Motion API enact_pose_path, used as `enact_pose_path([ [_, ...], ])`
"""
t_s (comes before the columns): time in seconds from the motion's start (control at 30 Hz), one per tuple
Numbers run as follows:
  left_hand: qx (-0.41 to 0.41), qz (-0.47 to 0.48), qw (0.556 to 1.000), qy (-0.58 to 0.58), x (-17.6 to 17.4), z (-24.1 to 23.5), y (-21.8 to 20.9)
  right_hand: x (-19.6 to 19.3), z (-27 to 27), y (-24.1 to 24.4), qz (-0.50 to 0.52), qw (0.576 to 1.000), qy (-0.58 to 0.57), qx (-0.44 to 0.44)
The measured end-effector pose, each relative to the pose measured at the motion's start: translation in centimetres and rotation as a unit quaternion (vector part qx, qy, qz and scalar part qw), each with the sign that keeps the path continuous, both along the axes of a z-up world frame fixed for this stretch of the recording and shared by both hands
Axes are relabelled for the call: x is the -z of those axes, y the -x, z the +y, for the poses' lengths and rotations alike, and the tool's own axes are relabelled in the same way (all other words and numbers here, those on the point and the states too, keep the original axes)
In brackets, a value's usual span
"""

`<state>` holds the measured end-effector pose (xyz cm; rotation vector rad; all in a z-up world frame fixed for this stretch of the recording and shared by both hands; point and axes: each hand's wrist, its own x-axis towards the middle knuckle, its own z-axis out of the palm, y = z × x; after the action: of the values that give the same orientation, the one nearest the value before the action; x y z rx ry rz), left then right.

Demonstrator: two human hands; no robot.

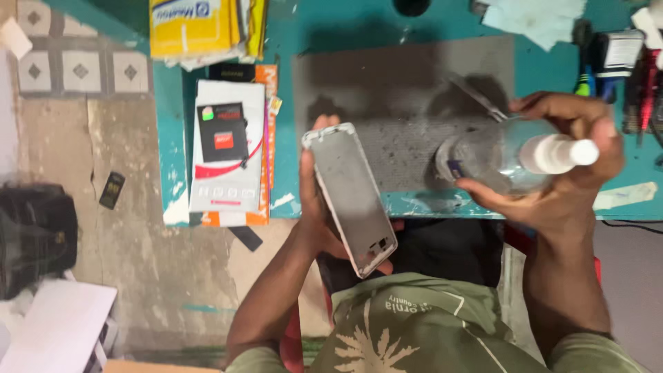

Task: The person cleans the inside of a white smartphone chassis. They spray a clear liquid from a bottle onto the chassis and wipe it with their fingers. They then use a toothbrush to scrub the surface and edges of the chassis.

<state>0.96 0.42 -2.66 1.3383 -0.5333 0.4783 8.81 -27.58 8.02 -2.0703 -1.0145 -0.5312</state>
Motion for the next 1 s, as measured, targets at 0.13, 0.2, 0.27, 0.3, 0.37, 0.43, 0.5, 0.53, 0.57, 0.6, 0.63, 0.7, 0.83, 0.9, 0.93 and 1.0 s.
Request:
enact_pose_path([
  [0.13, 0.016, 0.012, 1.000, 0.011, -0.5, 0.0, 0.3, 0.6, 0.1, -0.7, -0.027, 0.999, -0.013, -0.036],
  [0.2, 0.020, 0.009, 1.000, -0.002, -1.2, 0.1, 0.3, 0.4, -0.2, -0.2, 0.001, 0.999, 0.033, -0.014],
  [0.27, 0.030, 0.005, 1.000, 0.000, -1.7, 0.4, 0.0, 0.1, -0.6, 0.8, 0.029, 0.998, 0.048, 0.004],
  [0.3, 0.036, 0.001, 0.999, -0.006, -1.9, 0.5, -0.3, 0.0, -0.8, 1.3, 0.042, 0.998, 0.040, 0.010],
  [0.37, 0.027, 0.001, 0.999, -0.033, -2.3, 1.0, 0.1, 0.3, -0.8, 1.6, 0.063, 0.998, 0.017, 0.004],
  [0.43, 0.021, -0.001, 0.998, -0.055, -2.6, 1.4, 0.4, 1.1, -0.3, 1.4, 0.072, 0.997, -0.021, -0.019],
  [0.5, 0.021, -0.002, 0.998, -0.052, -2.8, 1.3, 0.3, 2.0, 0.2, 0.8, 0.069, 0.995, -0.072, -0.031],
  [0.53, 0.024, -0.002, 0.999, -0.045, -2.8, 0.9, 0.0, 2.4, 0.3, 0.3, 0.058, 0.993, -0.097, -0.034],
  [0.57, 0.026, 0.007, 0.999, -0.037, -2.8, 0.7, 0.1, 2.9, 0.5, 0.3, 0.049, 0.991, -0.123, -0.036],
  [0.6, 0.024, 0.009, 0.999, -0.031, -2.8, 0.4, 0.2, 3.4, 0.7, 0.1, 0.034, 0.988, -0.148, -0.038],
  [0.63, 0.021, 0.009, 0.999, -0.028, -2.9, 0.4, 0.3, 3.8, 1.0, 0.2, 0.030, 0.985, -0.165, -0.036],
  [0.7, 0.004, -0.006, 1.000, -0.027, -3.1, 0.2, 0.3, 4.2, 1.6, 0.3, 0.038, 0.980, -0.191, -0.027],
  [0.83, 0.001, -0.011, 0.999, -0.040, -2.5, 0.0, 0.3, 3.5, 1.7, 1.0, 0.049, 0.984, -0.169, -0.037],
  [0.9, 0.003, 0.001, 0.999, -0.036, -1.9, 0.2, 0.3, 3.0, 1.7, 1.1, 0.054, 0.986, -0.154, -0.044],
  [0.93, 0.009, 0.002, 1.000, -0.027, -1.6, 0.3, 0.3, 2.8, 1.7, 1.0, 0.055, 0.986, -0.153, -0.048],
  [1.0, 0.021, 0.005, 1.000, -0.010, -1.1, 0.4, 0.4, 2.7, 1.8, 0.8, 0.055, 0.984, -0.157, -0.056],
])
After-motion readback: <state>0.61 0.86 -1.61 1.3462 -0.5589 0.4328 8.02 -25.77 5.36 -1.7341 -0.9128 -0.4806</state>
